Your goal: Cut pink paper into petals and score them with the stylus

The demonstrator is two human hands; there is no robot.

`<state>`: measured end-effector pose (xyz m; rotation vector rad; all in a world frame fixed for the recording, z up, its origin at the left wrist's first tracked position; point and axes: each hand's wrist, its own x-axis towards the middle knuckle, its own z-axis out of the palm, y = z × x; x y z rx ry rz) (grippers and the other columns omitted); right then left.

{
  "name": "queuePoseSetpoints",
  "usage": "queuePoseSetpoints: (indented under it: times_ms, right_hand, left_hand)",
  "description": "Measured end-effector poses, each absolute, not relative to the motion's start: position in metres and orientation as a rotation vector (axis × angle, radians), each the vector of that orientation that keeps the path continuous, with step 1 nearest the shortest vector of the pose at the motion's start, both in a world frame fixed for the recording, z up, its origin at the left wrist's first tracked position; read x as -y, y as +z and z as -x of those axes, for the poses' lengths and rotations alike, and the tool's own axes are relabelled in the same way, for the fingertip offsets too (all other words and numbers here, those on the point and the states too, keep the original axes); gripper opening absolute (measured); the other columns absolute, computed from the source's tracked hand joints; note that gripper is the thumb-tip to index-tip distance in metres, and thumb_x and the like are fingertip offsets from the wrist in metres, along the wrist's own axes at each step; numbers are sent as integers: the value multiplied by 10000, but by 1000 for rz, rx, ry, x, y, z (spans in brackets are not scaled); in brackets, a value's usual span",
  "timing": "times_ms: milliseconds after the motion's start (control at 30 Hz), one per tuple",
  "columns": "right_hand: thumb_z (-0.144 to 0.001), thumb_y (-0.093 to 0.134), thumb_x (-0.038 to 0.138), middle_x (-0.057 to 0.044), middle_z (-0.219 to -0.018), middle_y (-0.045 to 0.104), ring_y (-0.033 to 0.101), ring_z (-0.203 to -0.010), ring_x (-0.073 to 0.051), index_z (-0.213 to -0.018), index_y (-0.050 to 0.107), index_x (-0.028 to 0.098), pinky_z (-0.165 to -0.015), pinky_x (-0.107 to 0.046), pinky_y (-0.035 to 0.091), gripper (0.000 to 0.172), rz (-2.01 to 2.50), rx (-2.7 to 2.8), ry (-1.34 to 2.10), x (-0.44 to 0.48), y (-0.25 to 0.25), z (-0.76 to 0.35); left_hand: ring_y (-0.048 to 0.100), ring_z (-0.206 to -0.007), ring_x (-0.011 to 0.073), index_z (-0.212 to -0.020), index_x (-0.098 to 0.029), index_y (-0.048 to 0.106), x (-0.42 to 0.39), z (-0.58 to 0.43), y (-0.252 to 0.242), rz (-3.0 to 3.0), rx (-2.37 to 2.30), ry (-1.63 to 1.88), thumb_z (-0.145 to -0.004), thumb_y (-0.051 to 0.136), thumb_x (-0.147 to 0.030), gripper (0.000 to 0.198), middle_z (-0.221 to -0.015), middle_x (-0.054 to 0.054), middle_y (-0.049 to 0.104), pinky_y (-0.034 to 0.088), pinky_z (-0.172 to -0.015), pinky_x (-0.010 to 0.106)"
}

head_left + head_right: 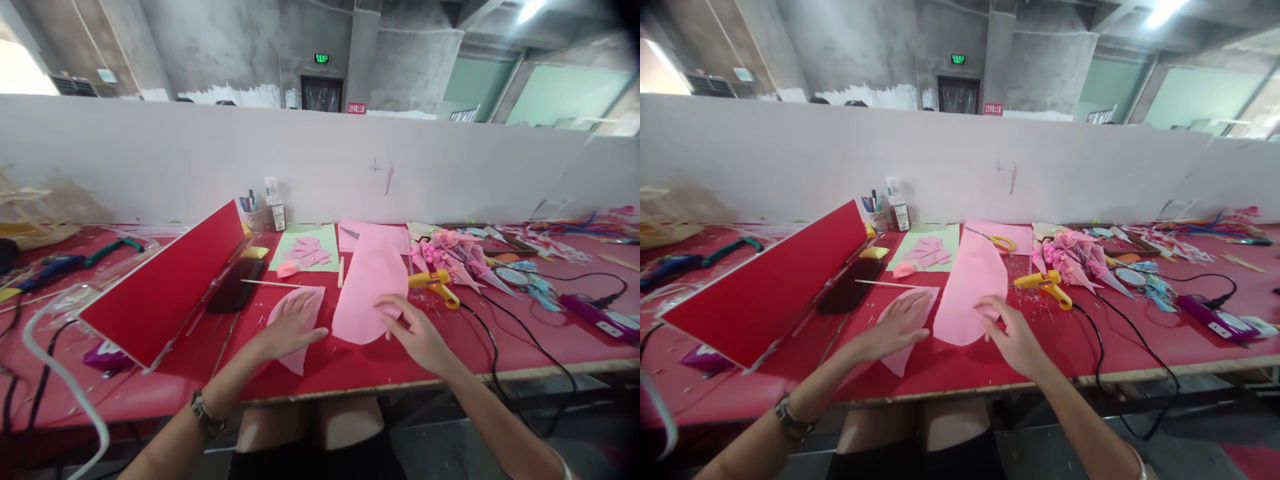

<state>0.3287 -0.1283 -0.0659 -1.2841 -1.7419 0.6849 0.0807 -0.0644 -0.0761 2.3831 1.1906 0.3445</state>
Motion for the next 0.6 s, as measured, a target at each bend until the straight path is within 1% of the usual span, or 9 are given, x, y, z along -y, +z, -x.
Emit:
queuePoseSetpoints:
  times_ms: [67,100,167,233,300,367,467,533,600]
  right_hand:
    - [-842,416,249,-58,-1023,565,550,-560,-95,-1030,499,202,-624,-256,465,212,1218,1723,695,112,-65,-317]
    - [-840,414,243,-62,-1027,563,558,-570,-99,-1043,489,201,-631,-263,471,221,1191,1708,688,103,-65,-312]
    - [-817,448,234,-70,-1043,552,588,-671,-123,-1054,471,199,-687,-279,477,241,1136,1653,625,85,-64,-304]
    - [-781,508,230,-80,-1072,537,591,-833,-156,-1099,417,209,-761,-295,469,331,1028,1542,576,65,-61,-301]
    - [-755,551,233,-79,-1062,548,576,-915,-168,-1165,322,227,-789,-306,466,469,893,1396,591,47,-57,-302]
    - [-755,561,255,-67,-1011,579,583,-898,-167,-1203,268,233,-774,-309,475,536,835,1293,636,32,-54,-306]
    - [-765,544,303,-89,-1009,597,576,-924,-199,-1169,383,188,-775,-332,475,450,957,1308,646,18,-59,-309]
    - [-765,535,298,-114,-1036,589,563,-947,-226,-1120,461,153,-793,-355,465,390,1078,1386,523,16,-68,-307]
    - [-765,524,259,-122,-1038,577,555,-943,-233,-1124,474,148,-799,-362,458,379,1159,1469,291,17,-78,-305]
  left_hand:
    - [336,-1237,208,-1332,-214,301,59,-85,-64,-2314,-1050,451,-794,449,-512,632,-1380,72,351,293,-1005,337]
    - [442,-1148,195,-1282,-206,378,56,-88,-60,-2247,-989,524,-795,462,-493,571,-1301,71,456,365,-943,301]
    - [582,-896,177,-1053,-161,561,46,-95,-55,-2127,-939,643,-826,426,-452,393,-1007,62,638,449,-783,272]
    - [592,-694,158,-789,-133,603,33,-100,-55,-2038,-944,734,-840,403,-426,359,-731,44,651,453,-661,260]
    - [561,-595,139,-657,-135,567,18,-99,-58,-1967,-956,804,-821,439,-421,354,-597,21,605,428,-599,244]
    - [523,-538,117,-611,-140,548,5,-93,-62,-1899,-953,848,-776,513,-419,326,-536,-5,566,398,-556,224]
    - [463,-493,88,-592,-137,555,-7,-84,-71,-1781,-952,892,-706,602,-412,301,-508,-35,517,353,-506,203]
    - [449,-503,80,-615,-133,573,-9,-80,-78,-1684,-960,928,-684,623,-416,296,-543,-36,517,346,-504,198]
    - [467,-533,83,-677,-129,591,-9,-80,-87,-1581,-960,960,-696,609,-433,305,-603,-20,546,365,-524,202]
